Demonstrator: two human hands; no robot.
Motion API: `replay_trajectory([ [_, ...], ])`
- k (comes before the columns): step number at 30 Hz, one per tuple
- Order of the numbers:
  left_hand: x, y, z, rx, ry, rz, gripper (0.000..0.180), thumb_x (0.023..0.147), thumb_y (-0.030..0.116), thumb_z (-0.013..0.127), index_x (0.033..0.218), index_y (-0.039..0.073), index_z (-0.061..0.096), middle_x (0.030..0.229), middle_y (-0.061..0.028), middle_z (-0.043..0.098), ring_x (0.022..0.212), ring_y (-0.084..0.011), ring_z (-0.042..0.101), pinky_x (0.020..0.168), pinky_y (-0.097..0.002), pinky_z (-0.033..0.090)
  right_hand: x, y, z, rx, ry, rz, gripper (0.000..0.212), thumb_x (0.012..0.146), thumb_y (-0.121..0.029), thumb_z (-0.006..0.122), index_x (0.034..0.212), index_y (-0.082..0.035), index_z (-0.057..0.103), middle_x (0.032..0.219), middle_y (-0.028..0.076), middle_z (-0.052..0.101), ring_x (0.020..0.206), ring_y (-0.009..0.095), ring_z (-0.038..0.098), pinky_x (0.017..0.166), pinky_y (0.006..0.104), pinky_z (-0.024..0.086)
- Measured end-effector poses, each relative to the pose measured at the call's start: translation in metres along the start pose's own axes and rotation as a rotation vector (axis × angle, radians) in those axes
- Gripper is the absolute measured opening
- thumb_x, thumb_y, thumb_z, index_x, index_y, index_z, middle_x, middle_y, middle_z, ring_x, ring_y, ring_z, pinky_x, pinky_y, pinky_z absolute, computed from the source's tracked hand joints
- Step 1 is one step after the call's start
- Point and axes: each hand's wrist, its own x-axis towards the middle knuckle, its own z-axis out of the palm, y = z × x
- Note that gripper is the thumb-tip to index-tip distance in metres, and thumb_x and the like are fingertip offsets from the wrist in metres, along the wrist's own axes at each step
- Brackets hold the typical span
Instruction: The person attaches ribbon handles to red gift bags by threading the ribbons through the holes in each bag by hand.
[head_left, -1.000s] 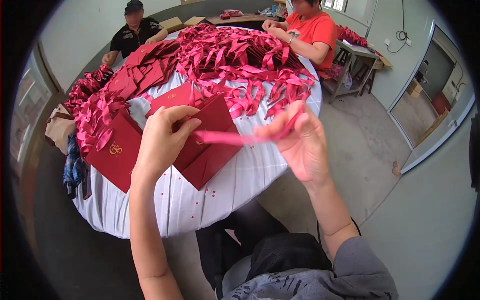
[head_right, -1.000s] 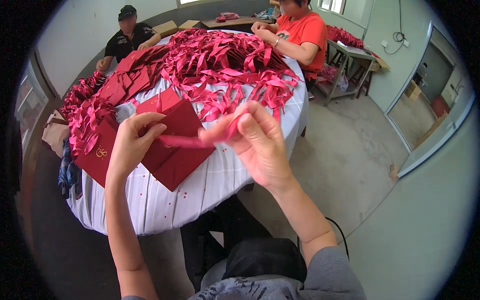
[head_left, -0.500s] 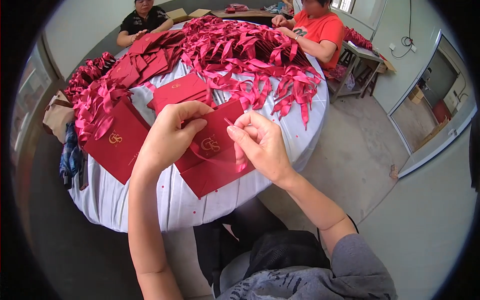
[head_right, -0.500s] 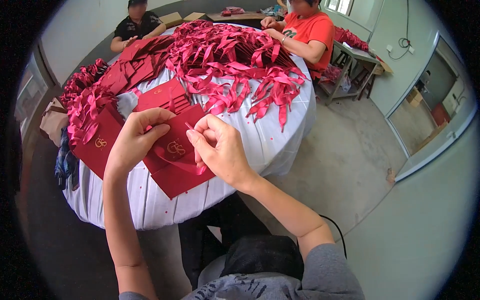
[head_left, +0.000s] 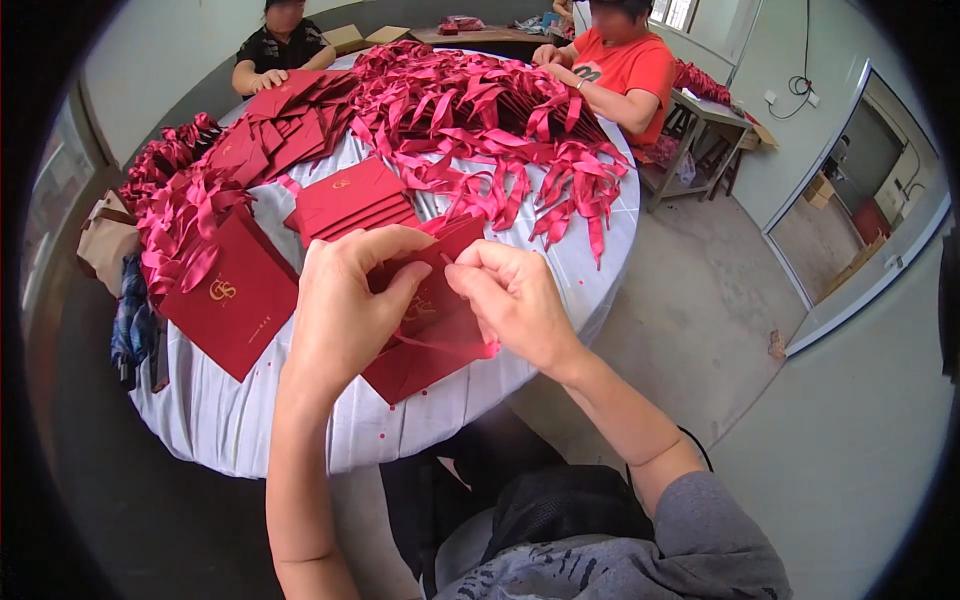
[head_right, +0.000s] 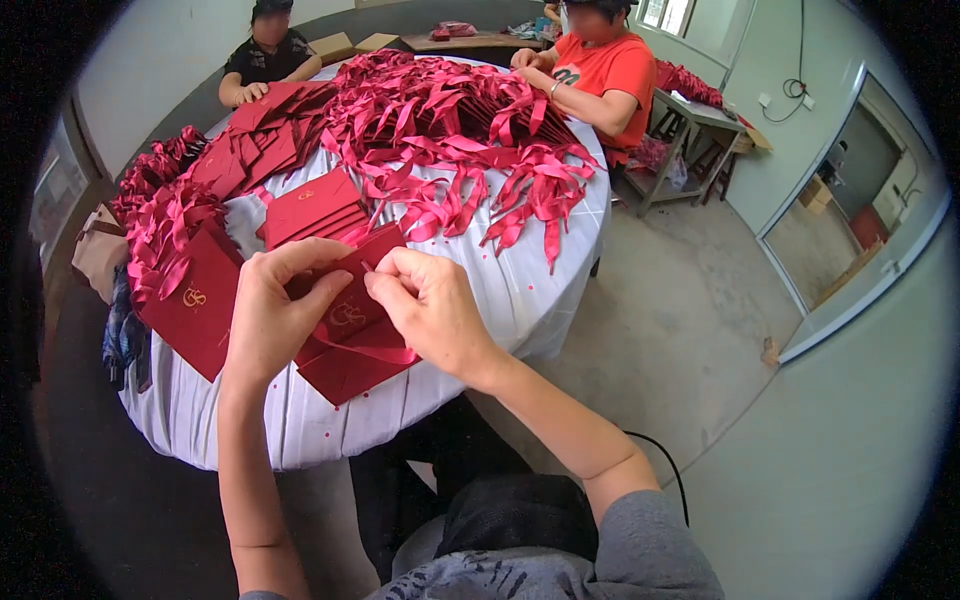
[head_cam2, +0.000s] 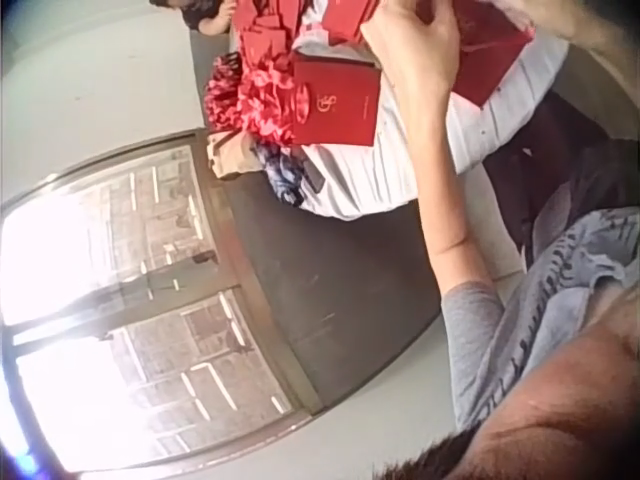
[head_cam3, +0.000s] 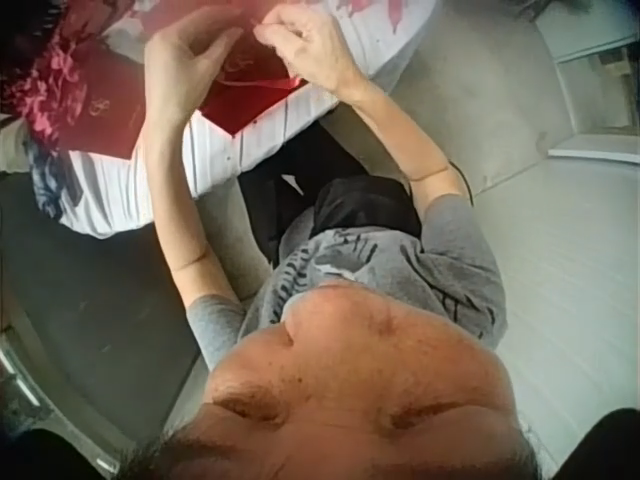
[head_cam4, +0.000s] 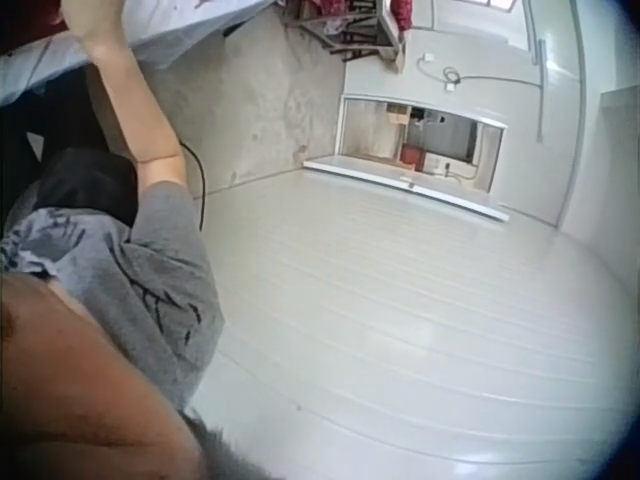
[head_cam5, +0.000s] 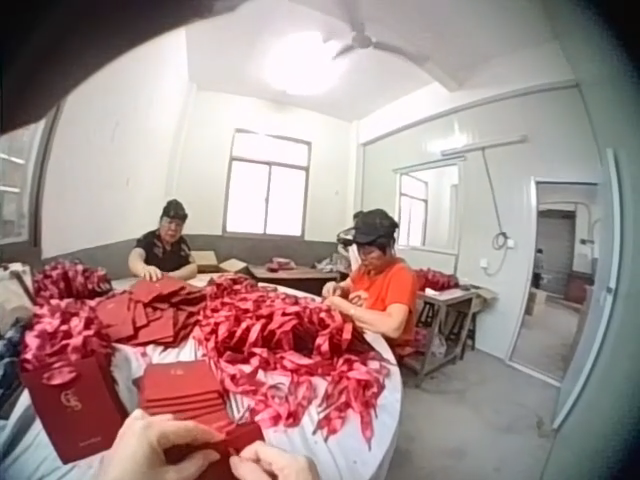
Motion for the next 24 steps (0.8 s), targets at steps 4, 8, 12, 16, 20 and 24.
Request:
replay_trajectory([
  [4,-0.006,0.006,0.004,0.198,0.057,0.190,0.019,0.074,0.003,0.067,0.092,0.005,0.069,0.082,-0.0088,0.068,0.074,-0.0209,0.061,0.076,-0.0306,0.040,0.004,-0.011,-0.005,0.131,-0.104,0.099,0.017,0.088,-0.008,0.056,0.074,0.001,0.056,0.056,-0.003,0.049,0.052,0.001,0.041,0.045,0.0212,0.032],
  [8,-0.007,0.012,0.005,0.295,0.074,0.223,0.022,0.074,0.003,0.067,0.095,0.007,0.069,0.086,-0.0068,0.069,0.077,-0.0194,0.057,0.077,-0.0306,0.034,0.006,-0.007,-0.002,0.020,-0.095,0.016,0.017,0.088,-0.011,0.057,0.077,0.002,0.058,0.058,0.004,0.054,0.052,0.007,0.050,0.047,0.0264,0.039],
  [12,-0.010,0.015,0.001,0.380,0.143,0.281,0.017,0.075,0.007,0.066,0.092,0.010,0.069,0.070,-0.0059,0.063,0.067,-0.0206,0.054,0.072,-0.0327,0.033,0.001,-0.018,-0.005,-0.422,0.035,-0.242,0.014,0.082,-0.009,0.065,0.086,-0.002,0.055,0.069,0.009,0.057,0.060,0.023,0.058,0.055,0.0335,0.046],
  [16,-0.019,0.015,0.002,0.396,0.204,0.385,0.016,0.075,0.008,0.066,0.092,0.011,0.065,0.066,-0.0050,0.058,0.064,-0.0212,0.051,0.069,-0.0345,0.032,0.003,-0.033,-0.016,-0.662,-0.007,-0.580,0.029,0.075,-0.008,0.072,0.096,-0.004,0.052,0.088,0.012,0.048,0.080,0.027,0.053,0.069,0.0355,0.046],
  [20,-0.031,0.019,0.004,0.450,0.206,0.408,0.015,0.074,0.008,0.067,0.087,0.012,0.062,0.067,-0.0035,0.056,0.066,-0.0202,0.053,0.069,-0.0343,0.034,0.010,-0.040,-0.025,-0.590,-0.188,-0.474,0.013,0.077,-0.008,0.067,0.087,-0.002,0.060,0.088,0.011,0.048,0.086,0.025,0.052,0.078,0.0336,0.043],
  [24,-0.038,0.015,0.011,0.407,0.262,0.450,0.016,0.073,0.009,0.068,0.086,0.011,0.058,0.067,-0.0024,0.055,0.067,-0.0199,0.054,0.070,-0.0345,0.035,0.017,-0.061,-0.034,-0.714,-0.433,-0.340,0.017,0.084,-0.018,0.063,0.088,-0.002,0.065,0.089,0.011,0.049,0.088,0.023,0.051,0.080,0.0334,0.042],
])
